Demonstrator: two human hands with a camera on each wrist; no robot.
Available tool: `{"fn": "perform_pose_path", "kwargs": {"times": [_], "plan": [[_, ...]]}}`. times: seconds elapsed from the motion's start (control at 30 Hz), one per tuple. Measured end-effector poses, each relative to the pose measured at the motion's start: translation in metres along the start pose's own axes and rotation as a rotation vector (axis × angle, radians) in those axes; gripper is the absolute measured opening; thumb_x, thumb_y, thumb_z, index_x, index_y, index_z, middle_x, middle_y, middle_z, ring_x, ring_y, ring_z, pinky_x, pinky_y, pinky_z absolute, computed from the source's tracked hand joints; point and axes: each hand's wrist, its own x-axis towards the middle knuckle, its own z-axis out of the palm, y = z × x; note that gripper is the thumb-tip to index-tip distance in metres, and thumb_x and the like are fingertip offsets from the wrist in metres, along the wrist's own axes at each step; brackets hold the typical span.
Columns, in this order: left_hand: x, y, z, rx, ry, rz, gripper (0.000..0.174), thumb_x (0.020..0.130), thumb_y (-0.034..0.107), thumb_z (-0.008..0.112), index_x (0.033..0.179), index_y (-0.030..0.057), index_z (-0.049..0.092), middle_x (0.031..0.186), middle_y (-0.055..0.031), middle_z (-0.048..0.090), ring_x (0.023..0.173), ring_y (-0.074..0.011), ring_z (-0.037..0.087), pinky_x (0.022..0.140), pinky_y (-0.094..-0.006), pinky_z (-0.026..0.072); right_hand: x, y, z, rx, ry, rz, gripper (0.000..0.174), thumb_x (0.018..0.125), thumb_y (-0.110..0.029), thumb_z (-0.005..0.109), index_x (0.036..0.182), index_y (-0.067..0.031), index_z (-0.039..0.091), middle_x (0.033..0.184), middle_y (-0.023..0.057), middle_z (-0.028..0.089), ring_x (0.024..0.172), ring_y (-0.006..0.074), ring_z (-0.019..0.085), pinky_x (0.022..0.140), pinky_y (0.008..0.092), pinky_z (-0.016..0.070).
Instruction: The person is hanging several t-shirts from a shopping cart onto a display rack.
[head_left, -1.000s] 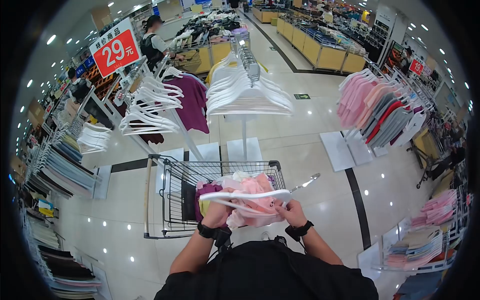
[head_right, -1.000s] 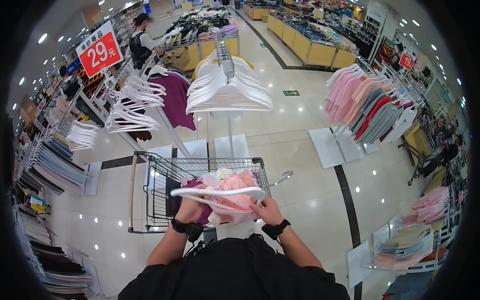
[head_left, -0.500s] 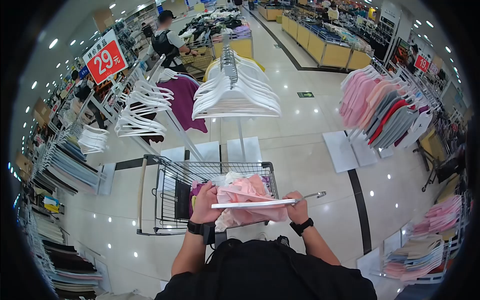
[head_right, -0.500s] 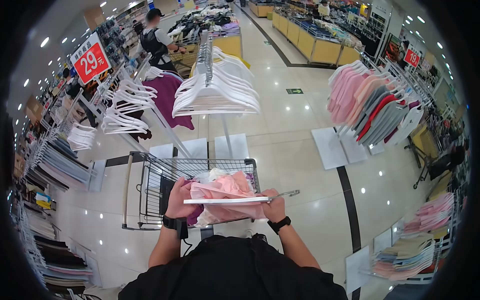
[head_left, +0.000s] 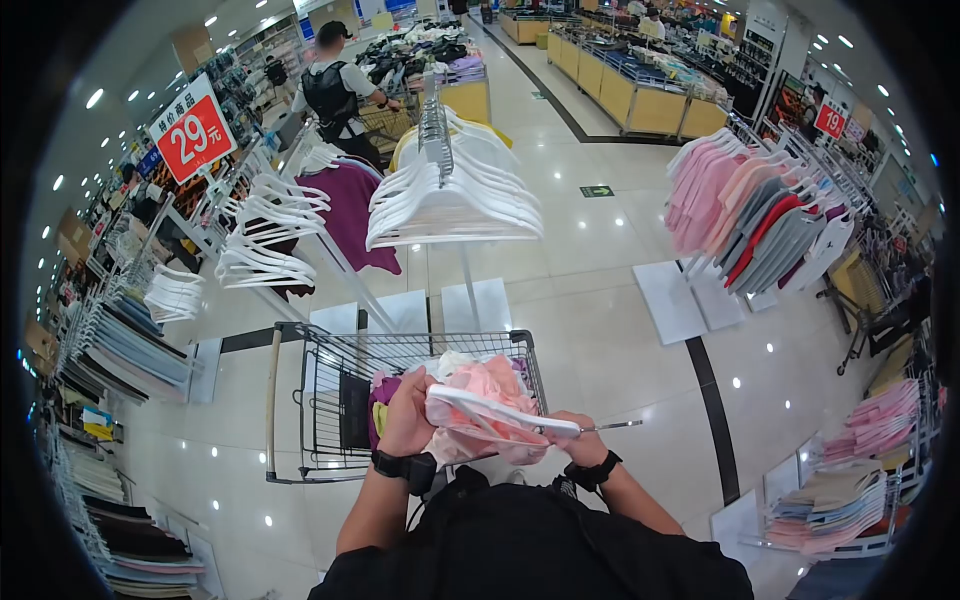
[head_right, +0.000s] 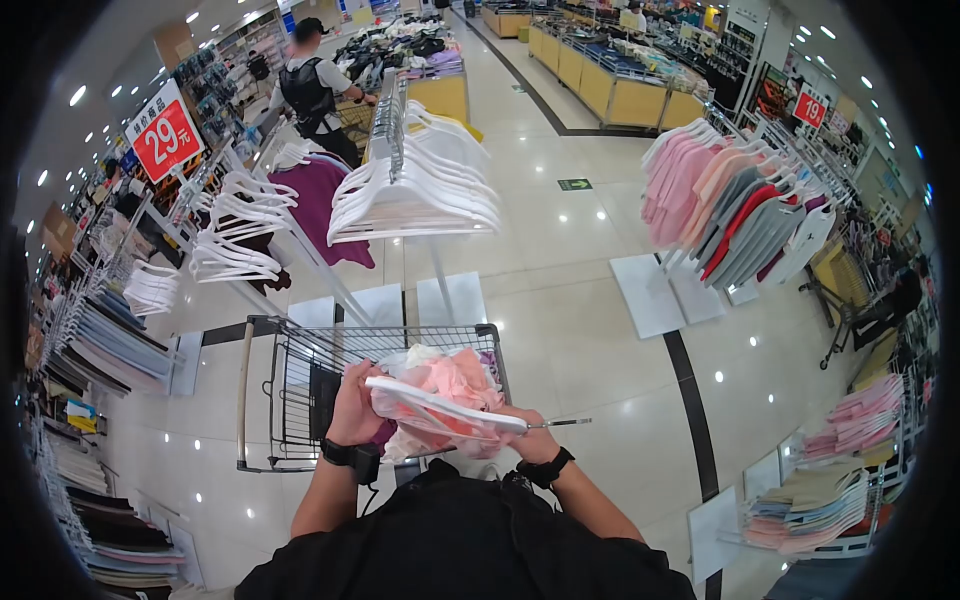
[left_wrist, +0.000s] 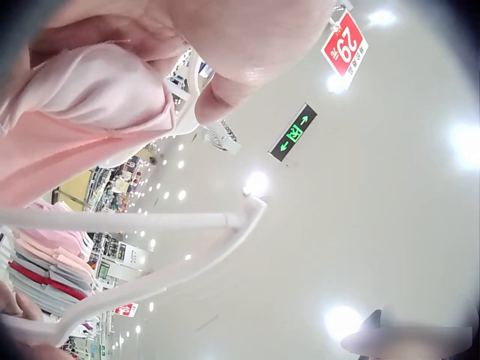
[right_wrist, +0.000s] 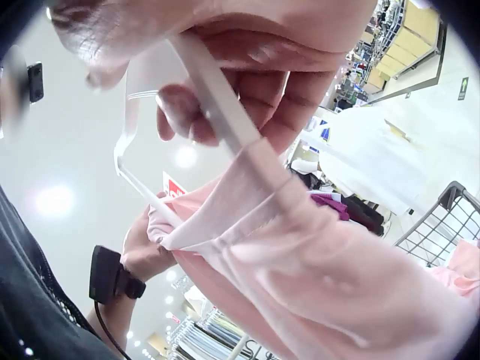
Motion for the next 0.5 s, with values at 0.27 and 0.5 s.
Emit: {"fn": "perform_pose_path", "kwargs": {"times": [0.27, 0.5], "plan": [[0.000, 0.003, -0.010, 0.014, 0.057, -0.105, 0.046, 0.107, 0.036, 0.047, 0.131, -0.0008, 0.059, 0.128, -0.0147, 0.068, 0.118, -0.0270, 0.066, 0.104, -0.0420, 0.0508, 0.012, -0.017, -0.006, -0.259, 0.127, -0.176, 0.050, 0.098, -0.049, 0.068, 0.103, 0.0000, 0.076, 0.082, 0.0093, 0.074, 0.075, 0.0194, 0.068, 0.066, 0.0327, 0.0511], [-0.004, 0.018, 0.009, 0.189, 0.129, -0.092, 0.008, 0.100, 0.010, 0.066, 0.100, 0.0014, 0.065, 0.090, -0.0063, 0.071, 0.079, -0.0127, 0.067, 0.075, -0.0284, 0.0539, 0.024, -0.046, -0.020, -0.776, -0.096, -0.281, 0.021, 0.087, -0.031, 0.078, 0.100, -0.0157, 0.079, 0.090, 0.0072, 0.076, 0.081, 0.0311, 0.070, 0.072, 0.0395, 0.0538]]}}
